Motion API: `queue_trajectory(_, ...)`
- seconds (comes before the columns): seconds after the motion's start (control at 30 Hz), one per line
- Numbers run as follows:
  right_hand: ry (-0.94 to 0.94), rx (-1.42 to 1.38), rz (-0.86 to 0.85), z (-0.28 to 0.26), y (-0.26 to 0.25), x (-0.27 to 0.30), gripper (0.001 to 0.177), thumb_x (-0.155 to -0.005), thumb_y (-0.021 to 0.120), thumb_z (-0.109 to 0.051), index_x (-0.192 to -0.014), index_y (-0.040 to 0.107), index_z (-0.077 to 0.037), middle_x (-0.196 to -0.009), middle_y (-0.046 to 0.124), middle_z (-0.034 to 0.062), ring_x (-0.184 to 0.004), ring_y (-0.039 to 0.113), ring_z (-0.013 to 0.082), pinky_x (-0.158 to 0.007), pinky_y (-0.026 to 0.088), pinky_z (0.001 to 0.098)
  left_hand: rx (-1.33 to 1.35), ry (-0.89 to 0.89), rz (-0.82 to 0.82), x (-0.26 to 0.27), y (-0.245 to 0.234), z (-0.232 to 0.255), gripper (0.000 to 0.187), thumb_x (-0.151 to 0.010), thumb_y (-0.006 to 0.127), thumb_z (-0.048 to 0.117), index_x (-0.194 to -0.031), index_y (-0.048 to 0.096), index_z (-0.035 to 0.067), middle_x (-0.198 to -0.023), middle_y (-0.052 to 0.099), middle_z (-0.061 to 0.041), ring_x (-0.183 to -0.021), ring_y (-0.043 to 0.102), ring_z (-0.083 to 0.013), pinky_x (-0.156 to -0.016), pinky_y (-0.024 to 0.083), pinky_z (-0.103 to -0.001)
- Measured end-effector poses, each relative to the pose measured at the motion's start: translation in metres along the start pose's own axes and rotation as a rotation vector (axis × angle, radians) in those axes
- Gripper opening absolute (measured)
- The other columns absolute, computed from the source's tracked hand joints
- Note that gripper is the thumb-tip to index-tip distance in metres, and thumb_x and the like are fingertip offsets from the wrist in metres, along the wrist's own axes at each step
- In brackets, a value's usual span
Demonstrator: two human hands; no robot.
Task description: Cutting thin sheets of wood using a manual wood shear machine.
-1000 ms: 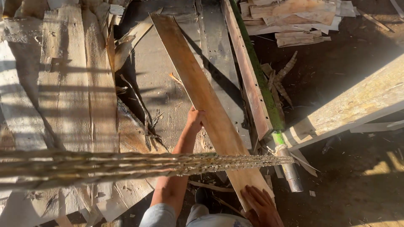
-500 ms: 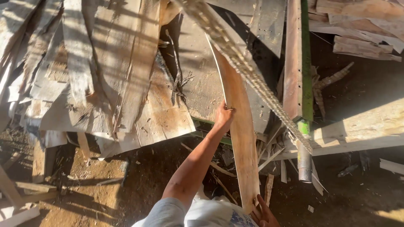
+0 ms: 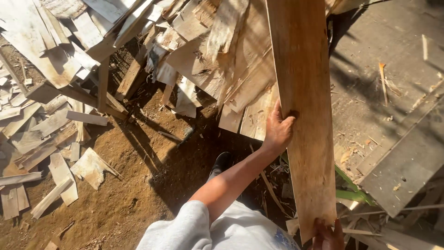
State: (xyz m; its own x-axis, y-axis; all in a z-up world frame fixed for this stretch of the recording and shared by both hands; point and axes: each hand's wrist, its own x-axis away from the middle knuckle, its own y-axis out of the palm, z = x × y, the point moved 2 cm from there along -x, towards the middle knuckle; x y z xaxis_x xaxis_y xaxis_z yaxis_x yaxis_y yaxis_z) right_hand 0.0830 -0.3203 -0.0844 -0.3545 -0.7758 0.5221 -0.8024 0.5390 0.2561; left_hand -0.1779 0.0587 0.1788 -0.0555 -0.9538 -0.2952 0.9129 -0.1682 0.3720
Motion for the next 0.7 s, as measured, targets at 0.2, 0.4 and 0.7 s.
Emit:
queue_trajectory(0.2,-0.132,-0.158,-0.103,-0.101,0.276,-0.088,0.049,-0.089,0.063,0.011,-0.131,0.044,-0.008,-0.122,0.062,0.0118,-0.117,0.063,0.0245,-0.098,0.057,0.0407,0.146,-0.113,0.279,-0.117,-0.179,0.043,0.046,-0.096,0.056,-0.003,-0.142,0.048,-0.001,-0.132,0.064,-0.024,-0.119,0.064,-0.0306,-0.107,0.058,-0.05)
queue_trajectory(0.4,-0.197,0.044,-0.148,-0.152,0.587,-0.127,0.115,-0.083,0.07,0.016,-0.173,0.003,-0.01,-0.167,0.019,0.0351,-0.085,0.059,0.0221,-0.057,0.048,0.0249,0.023,-0.128,0.582,-0.23,-0.403,0.162,0.085,-0.087,0.07,0.002,-0.161,0.03,0.015,-0.14,0.049,-0.029,-0.115,0.056,-0.0389,-0.095,0.06,-0.052)
queue_trajectory(0.7,-0.245,0.41,-0.483,-0.128,0.634,-0.161,0.087,-0.088,0.068,-0.005,-0.161,0.02,-0.007,-0.141,0.054,0.0147,-0.11,0.064,0.017,-0.097,0.055,0.0317,-0.535,0.072,0.64,-0.13,-0.44,0.059,0.065,-0.098,0.065,-0.005,-0.157,0.039,0.002,-0.163,0.038,-0.026,-0.149,0.039,-0.0399,-0.12,0.045,-0.049)
